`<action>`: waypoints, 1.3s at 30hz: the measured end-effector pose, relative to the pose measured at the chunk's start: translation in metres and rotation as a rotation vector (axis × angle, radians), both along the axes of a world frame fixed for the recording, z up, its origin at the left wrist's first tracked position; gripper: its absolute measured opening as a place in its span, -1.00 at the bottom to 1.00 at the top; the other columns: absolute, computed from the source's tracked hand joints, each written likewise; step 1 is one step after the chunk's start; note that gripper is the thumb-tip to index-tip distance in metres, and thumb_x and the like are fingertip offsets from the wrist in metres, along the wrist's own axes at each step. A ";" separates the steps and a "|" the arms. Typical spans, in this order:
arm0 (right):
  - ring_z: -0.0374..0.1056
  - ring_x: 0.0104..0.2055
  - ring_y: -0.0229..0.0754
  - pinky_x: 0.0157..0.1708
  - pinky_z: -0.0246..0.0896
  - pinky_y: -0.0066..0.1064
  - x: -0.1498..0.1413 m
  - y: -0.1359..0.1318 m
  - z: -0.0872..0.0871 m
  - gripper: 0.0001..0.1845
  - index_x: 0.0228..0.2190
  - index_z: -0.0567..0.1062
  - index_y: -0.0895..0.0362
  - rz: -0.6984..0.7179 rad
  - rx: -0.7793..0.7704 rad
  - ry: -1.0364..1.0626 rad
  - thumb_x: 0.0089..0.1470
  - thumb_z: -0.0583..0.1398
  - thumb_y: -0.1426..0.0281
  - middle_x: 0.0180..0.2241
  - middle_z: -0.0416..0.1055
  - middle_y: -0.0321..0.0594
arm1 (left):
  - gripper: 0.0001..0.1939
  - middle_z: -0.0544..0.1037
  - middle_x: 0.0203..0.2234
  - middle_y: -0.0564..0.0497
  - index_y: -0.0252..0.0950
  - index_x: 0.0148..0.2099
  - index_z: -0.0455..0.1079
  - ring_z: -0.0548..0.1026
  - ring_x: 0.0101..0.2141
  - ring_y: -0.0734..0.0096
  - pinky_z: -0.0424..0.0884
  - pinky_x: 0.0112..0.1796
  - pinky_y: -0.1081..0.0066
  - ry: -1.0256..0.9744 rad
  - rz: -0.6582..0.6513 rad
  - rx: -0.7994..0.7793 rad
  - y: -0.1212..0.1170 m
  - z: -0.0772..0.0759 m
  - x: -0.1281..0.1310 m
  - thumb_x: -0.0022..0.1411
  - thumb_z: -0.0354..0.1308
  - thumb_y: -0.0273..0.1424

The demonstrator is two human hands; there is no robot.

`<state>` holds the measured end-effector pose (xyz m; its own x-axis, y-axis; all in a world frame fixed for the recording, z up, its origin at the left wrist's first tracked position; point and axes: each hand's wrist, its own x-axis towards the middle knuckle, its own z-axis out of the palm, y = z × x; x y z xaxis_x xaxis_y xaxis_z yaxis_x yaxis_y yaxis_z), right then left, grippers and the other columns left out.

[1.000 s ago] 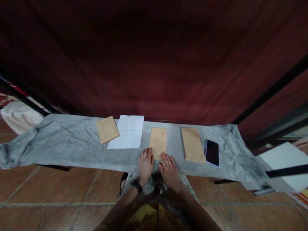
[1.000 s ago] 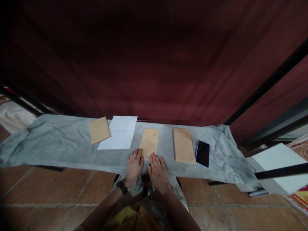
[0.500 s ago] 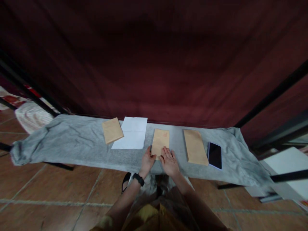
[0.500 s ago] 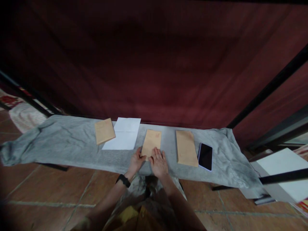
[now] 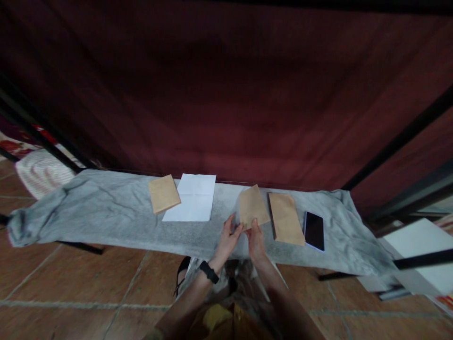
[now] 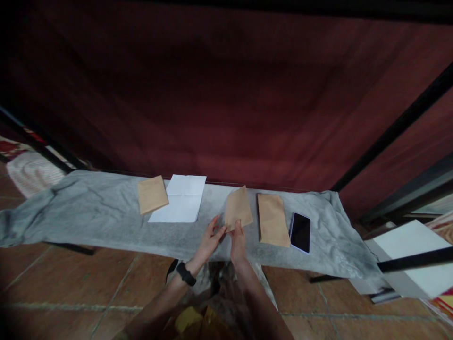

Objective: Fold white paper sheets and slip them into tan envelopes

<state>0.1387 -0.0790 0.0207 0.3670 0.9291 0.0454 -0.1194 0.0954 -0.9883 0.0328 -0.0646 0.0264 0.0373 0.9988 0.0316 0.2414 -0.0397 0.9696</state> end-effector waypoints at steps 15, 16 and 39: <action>0.52 -0.28 0.00 -0.19 0.45 -0.14 0.034 -0.039 0.001 -0.51 -0.33 0.61 0.16 0.275 -0.362 -0.124 0.09 0.19 -0.02 -0.32 0.61 -0.03 | -0.61 0.54 -0.49 0.08 -0.30 0.10 0.45 0.52 -0.46 0.38 0.41 -0.32 0.39 0.161 -0.021 -0.169 -0.002 -0.016 -0.022 0.22 0.15 -0.47; 0.51 -0.13 0.02 -0.04 0.41 -0.11 0.036 -0.039 0.001 -0.56 -0.26 0.62 0.13 0.243 -0.308 -0.214 0.15 0.17 0.04 -0.20 0.62 -0.03 | -0.62 0.57 -0.46 0.06 -0.29 0.09 0.47 0.53 -0.43 0.35 0.42 -0.28 0.37 0.192 -0.029 -0.163 -0.004 -0.013 -0.023 0.22 0.15 -0.49; 0.16 0.38 0.01 0.35 0.03 0.08 0.038 -0.053 -0.028 -0.32 0.40 0.06 0.13 0.111 0.151 -1.417 0.35 0.10 0.35 0.34 0.22 0.02 | -0.39 0.11 0.44 -0.07 -0.25 0.51 -0.07 -0.06 0.44 0.24 -0.17 0.39 0.04 1.057 -0.495 0.405 0.133 -0.035 0.056 0.51 -0.25 -0.21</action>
<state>0.1768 -0.1324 -0.0072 -0.1442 0.9027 0.4054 0.9290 0.2646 -0.2586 0.0891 0.0686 -0.0086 0.6038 0.7949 0.0595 0.7722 -0.6018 0.2037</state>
